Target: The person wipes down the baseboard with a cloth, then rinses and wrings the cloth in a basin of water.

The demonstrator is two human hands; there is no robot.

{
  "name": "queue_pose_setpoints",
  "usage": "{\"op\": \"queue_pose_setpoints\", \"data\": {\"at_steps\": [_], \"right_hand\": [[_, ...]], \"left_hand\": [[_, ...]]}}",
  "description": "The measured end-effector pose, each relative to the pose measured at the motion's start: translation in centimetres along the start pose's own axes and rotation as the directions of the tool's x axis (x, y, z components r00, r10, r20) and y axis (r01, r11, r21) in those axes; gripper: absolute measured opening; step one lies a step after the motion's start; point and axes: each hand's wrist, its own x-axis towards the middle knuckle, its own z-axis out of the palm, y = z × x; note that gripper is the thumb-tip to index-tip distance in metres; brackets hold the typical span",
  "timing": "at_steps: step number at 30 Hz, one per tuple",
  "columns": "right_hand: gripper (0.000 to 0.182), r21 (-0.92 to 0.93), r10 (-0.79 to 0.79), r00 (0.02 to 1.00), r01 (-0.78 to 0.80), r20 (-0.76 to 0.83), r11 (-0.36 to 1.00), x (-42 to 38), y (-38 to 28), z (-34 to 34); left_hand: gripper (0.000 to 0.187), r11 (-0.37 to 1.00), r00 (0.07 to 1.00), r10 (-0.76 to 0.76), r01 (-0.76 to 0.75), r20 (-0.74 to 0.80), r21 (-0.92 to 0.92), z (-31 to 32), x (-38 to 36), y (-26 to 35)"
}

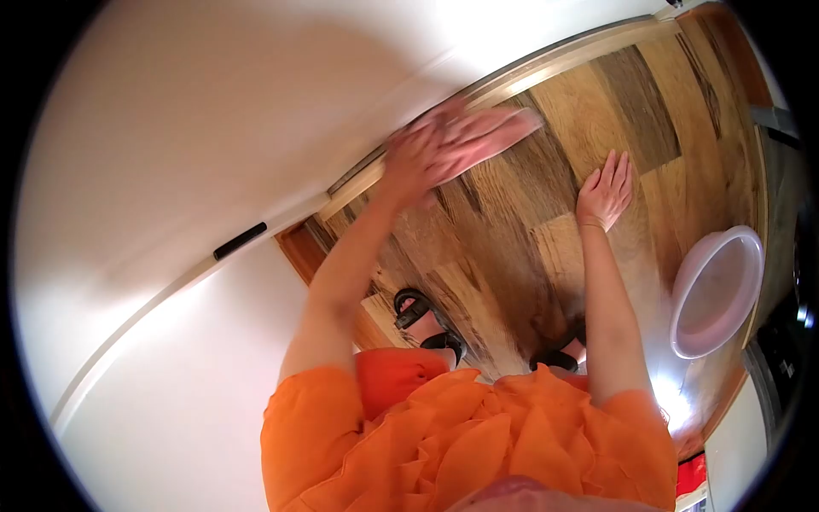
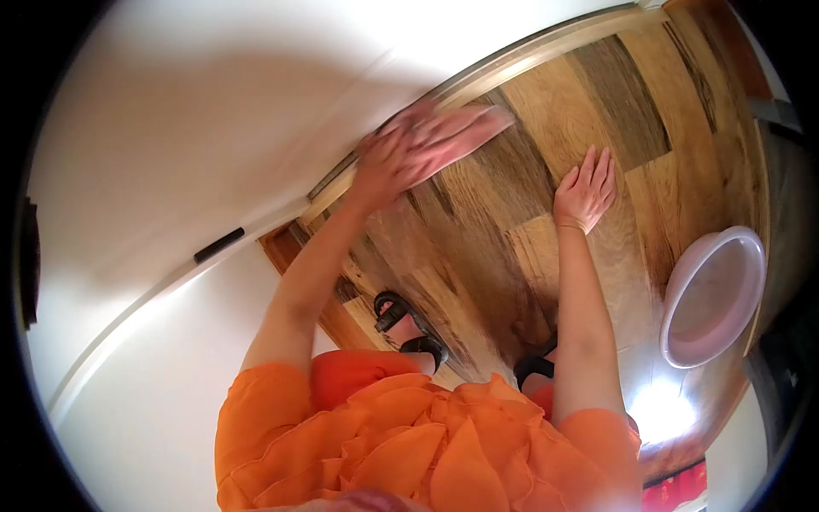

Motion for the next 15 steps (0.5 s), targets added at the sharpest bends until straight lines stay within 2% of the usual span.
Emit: {"op": "queue_pose_setpoints", "data": {"at_steps": [1,2,3,5,6,8,10,12,15], "right_hand": [[0.049,-0.007,0.005,1.000,-0.005,0.011,1.000,0.0,0.0,-0.1],[0.049,-0.016,0.009,1.000,-0.009,0.023,1.000,0.1,-0.1,-0.3],[0.049,-0.025,0.017,0.999,-0.016,0.035,1.000,0.1,-0.3,-0.4],[0.049,-0.036,0.017,1.000,-0.017,0.014,0.999,0.3,-0.4,-0.2],[0.049,-0.043,0.005,1.000,-0.005,0.011,0.999,0.2,-0.3,-0.2],[0.049,-0.061,0.005,1.000,-0.004,0.019,0.998,0.1,-0.3,0.1],[0.048,-0.070,0.010,1.000,-0.008,0.030,0.998,0.0,-0.3,-0.2],[0.049,-0.062,0.009,0.999,-0.007,0.033,0.998,0.2,-0.4,-0.6],[0.050,-0.032,0.015,0.999,-0.014,0.033,0.999,0.1,-0.2,-0.4]], "left_hand": [[0.065,0.986,0.999,0.038,-0.042,-0.027,-0.164,0.0,-4.3,-2.7],[0.063,1.000,0.992,0.002,-0.004,0.127,0.009,0.6,-9.8,-5.2],[0.061,0.982,0.962,-0.055,0.004,0.268,0.189,-0.7,-11.6,-5.9],[0.059,0.993,0.976,-0.040,0.014,0.213,0.119,1.3,-11.2,-6.1],[0.059,0.997,0.981,-0.044,0.030,0.188,0.077,1.5,-10.2,-4.8],[0.057,0.979,0.968,-0.111,0.145,0.224,-0.145,-1.5,-1.5,0.5],[0.057,0.980,0.998,-0.040,0.051,0.057,-0.191,2.8,4.6,2.4],[0.058,0.951,0.991,-0.049,0.008,-0.122,-0.310,3.7,10.0,5.0],[0.058,0.941,0.998,-0.061,0.050,-0.024,-0.335,2.1,9.4,4.9]]}}
